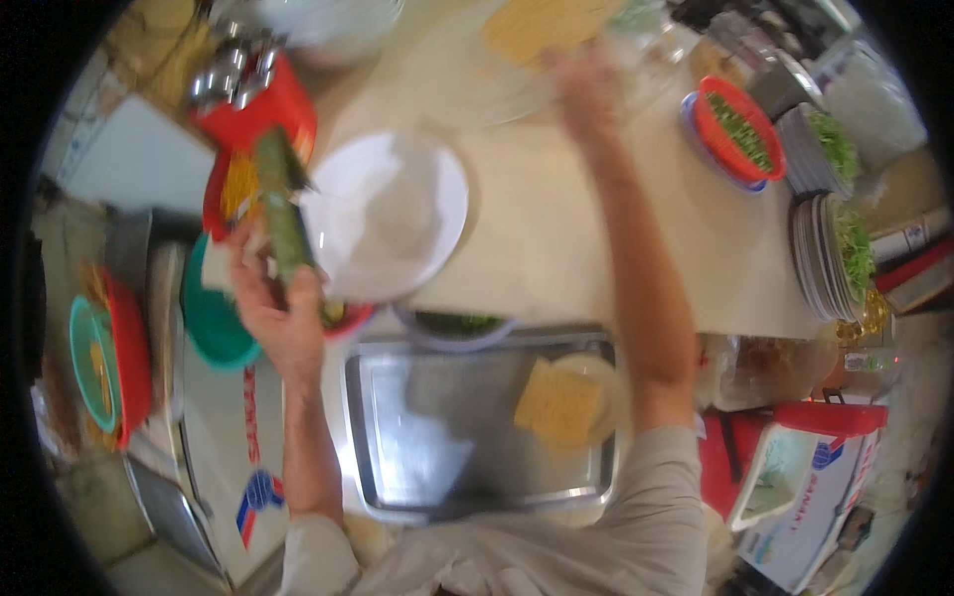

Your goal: The person assembles two wraps on a metal tray in a restaurant kitchen. They place flatbreads on plates, add banana leaves, herbs, lime wedges, and condiment packets, then top with lettuce and flatbread. The person also retrieves items from a refrigerator and places a bowl of soup on the tray.

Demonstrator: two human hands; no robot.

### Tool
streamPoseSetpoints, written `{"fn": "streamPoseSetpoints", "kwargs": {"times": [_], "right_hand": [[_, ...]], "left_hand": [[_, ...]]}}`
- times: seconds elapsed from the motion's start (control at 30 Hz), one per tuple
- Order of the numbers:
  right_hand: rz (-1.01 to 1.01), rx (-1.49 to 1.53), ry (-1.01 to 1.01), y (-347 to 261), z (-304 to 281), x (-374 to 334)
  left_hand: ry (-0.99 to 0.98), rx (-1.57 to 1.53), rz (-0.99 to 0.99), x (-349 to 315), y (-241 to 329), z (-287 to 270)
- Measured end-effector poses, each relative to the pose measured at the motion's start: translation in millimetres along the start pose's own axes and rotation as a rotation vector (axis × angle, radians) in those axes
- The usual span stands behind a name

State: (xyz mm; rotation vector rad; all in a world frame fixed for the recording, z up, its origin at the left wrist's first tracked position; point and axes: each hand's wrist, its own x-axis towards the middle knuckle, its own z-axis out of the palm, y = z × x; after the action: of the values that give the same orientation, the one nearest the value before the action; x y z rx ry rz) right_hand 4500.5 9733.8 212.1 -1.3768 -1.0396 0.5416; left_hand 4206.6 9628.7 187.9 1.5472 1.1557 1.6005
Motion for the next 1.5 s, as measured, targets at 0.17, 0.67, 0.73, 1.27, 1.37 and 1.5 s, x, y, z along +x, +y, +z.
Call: {"fn": "streamPoseSetpoints", "kwargs": {"times": [0.17,0.67,0.73,1.27,1.37,1.5], "right_hand": [[0.136,0.274,-0.156,-68.3,-66.5,-184.1],[0.609,0.092,-0.261,138.1,75.8,-416.1],[0.446,0.306,-0.088,130.4,69.2,-412.7],[-0.169,-0.285,-0.246,92.9,54.7,-422.1],[-0.499,-0.569,-0.422,91.9,60.2,-429.2],[-0.379,-0.788,-0.661,78.1,55.8,-439.0]], "left_hand": [[0.030,-0.282,-0.130,-67.6,30.6,-79.5],[-0.089,0.202,-0.573,-245.6,-81.5,-113.9],[-0.134,0.411,-0.410,-246.7,-89.1,-108.6],[-0.365,0.444,-0.492,-235.0,-89.1,-146.5],[-0.270,0.404,-0.325,-217.7,-77.4,-142.2],[-0.260,0.332,0.038,-175.2,-39.4,-109.1]]}}
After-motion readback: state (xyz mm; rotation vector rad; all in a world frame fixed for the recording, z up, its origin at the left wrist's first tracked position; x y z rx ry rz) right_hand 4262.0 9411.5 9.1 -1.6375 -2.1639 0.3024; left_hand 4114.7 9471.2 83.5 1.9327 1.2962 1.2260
